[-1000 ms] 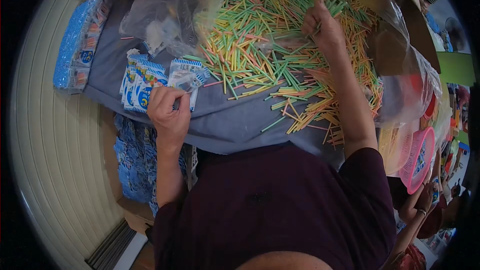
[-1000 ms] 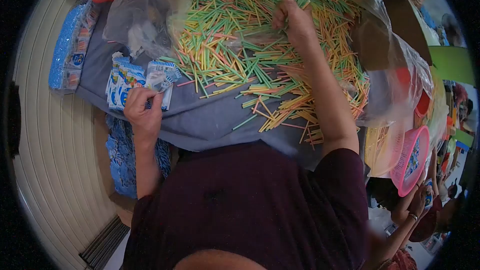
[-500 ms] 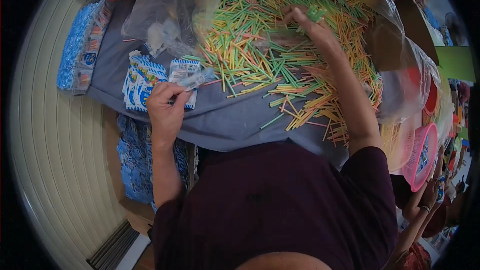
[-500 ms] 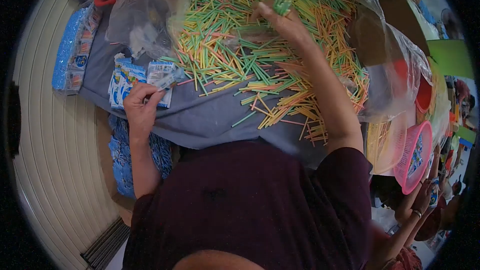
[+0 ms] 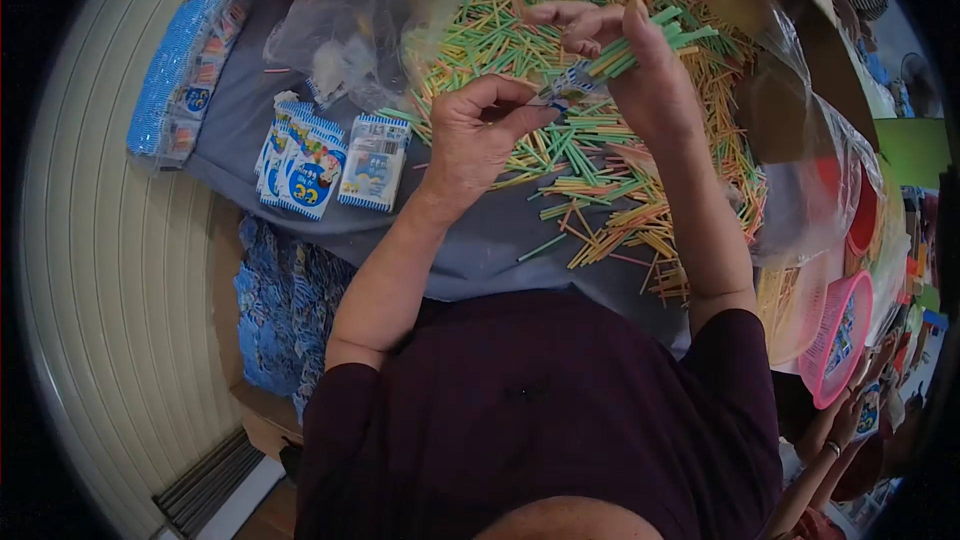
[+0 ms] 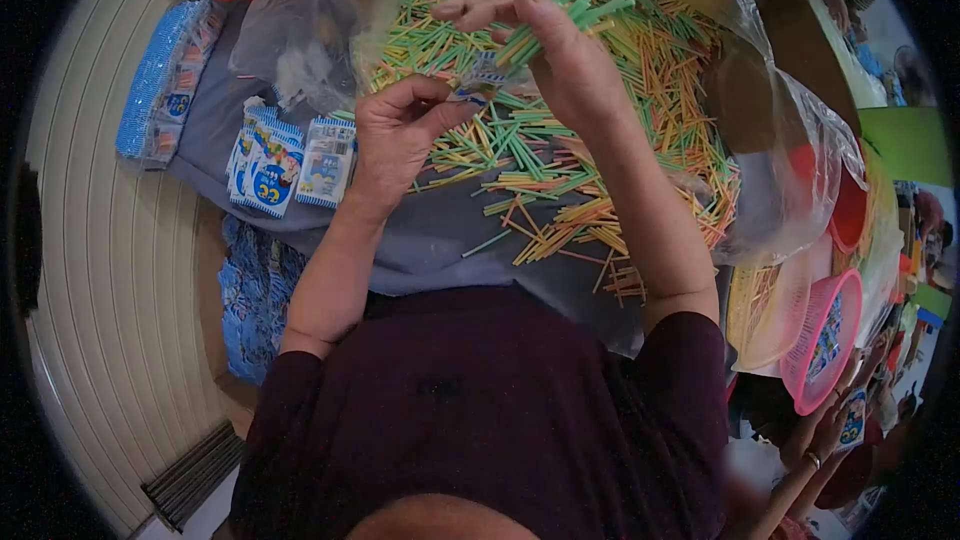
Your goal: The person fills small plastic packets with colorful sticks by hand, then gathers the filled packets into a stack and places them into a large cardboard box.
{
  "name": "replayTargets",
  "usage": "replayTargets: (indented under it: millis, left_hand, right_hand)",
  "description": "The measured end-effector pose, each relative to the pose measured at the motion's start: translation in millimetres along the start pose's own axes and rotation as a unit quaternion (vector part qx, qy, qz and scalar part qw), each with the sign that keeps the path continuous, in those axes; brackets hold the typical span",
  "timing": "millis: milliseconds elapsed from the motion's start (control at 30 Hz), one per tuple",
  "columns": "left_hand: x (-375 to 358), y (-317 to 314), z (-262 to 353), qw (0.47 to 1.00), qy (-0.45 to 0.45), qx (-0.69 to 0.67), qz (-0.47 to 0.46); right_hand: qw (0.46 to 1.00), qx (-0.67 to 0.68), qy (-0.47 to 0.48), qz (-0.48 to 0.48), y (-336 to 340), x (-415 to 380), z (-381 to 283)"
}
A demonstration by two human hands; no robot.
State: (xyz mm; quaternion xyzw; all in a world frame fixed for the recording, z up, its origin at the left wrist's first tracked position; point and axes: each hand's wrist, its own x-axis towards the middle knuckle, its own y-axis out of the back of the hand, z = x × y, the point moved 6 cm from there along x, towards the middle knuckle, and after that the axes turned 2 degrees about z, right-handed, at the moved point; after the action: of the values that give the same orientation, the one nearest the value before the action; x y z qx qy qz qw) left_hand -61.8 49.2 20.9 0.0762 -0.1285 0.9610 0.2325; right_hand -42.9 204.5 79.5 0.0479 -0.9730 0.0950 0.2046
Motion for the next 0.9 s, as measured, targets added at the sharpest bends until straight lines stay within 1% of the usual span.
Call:
replayTargets:
  millis: [33, 100, 133, 200, 233, 300, 333, 400, 433, 500, 533, 567, 600, 633, 667, 700, 733, 767, 800, 833, 867, 900]
  left_hand:
    - [1, 0, -1, 1.0, -0.002, 0.002, 0.005]
    - [1, -2, -6, 1.0, 0.012, 0.003, -0.005]
    - [1, -2, -8, 1.0, 0.014, 0.003, -0.004]
    - [1, -1, -10, 1.0, 0.003, 0.022, -0.012]
    - [2, 0, -10, 1.0, 0.004, 0.023, -0.013]
    - [2, 1, -12, 0.999, 0.039, 0.029, -0.006]
    - [3, -1, -12, 0.999, 0.04, 0.028, -0.007]
    - [3, -4, -9, 0.999, 0.016, -0.042, -0.004]
    - [5, -3, -8, 0.999, 0.014, -0.042, -0.002]
    - [6, -6, -5, 0.999, -0.018, 0.034, -0.018]
    - [7, -7, -6, 0.999, -0.017, 0.033, -0.017]
    - [7, -8, -10, 1.0, 0.001, -0.003, -0.013]
    - [8, -8, -13, 0.999, 0.02, -0.039, -0.01]
    - [9, -9, -12, 0.999, 0.019, -0.04, -0.012]
    - [10, -9, -14, 0.998, 0.04, -0.051, -0.012]
    - [12, -10, -16, 0.996, 0.059, -0.062, -0.012]
    - [15, -11, -16, 0.996, 0.056, -0.063, -0.013]
    - [17, -13, -17, 0.993, 0.059, -0.103, -0.024]
    - [19, -15, -17, 0.987, 0.063, -0.144, -0.035]
    - [22, -17, -16, 0.987, 0.06, -0.144, -0.035]
    - [25, -21, -15, 0.985, 0.071, -0.153, -0.036]
    - [27, -23, -16, 0.983, 0.081, -0.162, -0.037]
  right_hand:
    - [1.0, 0.003, 0.0, -0.005, -3, -2, 2]
    - [0.998, -0.041, -0.036, 0.026, -1, -8, 6]
    - [0.998, -0.039, -0.037, 0.026, 1, -7, 5]
    - [1.0, 0.012, 0.007, 0.024, 3, -5, -8]
    - [1.0, 0.013, 0.007, 0.026, 4, -3, -13]
    - [0.997, 0.047, 0.06, 0.016, 3, 0, -28]
    - [0.997, 0.047, 0.06, 0.017, 4, 0, -26]
    - [0.998, -0.063, 0.013, 0.02, 6, 1, -14]
    - [0.998, -0.063, 0.014, 0.017, 5, 0, -7]
    - [0.99, -0.123, -0.05, 0.044, 5, -7, 13]
    - [0.989, -0.126, -0.06, 0.05, 5, -9, 13]
    - [0.989, -0.125, -0.061, 0.05, 4, -9, 10]
    - [0.977, -0.205, -0.05, 0.038, 1, -7, 1]
    - [0.958, -0.283, -0.038, 0.026, -1, -6, -5]
    - [0.957, -0.285, -0.037, 0.028, 1, -5, -6]
    - [0.962, -0.26, -0.077, 0.002, 2, -5, -3]
    - [0.965, -0.234, -0.117, -0.024, 3, -5, 1]
    - [0.964, -0.237, -0.115, -0.024, 6, -3, -1]
    - [0.973, -0.195, -0.115, -0.034, 8, -2, -3]
    - [0.98, -0.153, -0.115, -0.046, 7, 0, -4]
    - [0.98, -0.154, -0.114, -0.047, 7, 3, -4]
    - [0.988, -0.134, -0.072, -0.035, 7, 7, -8]
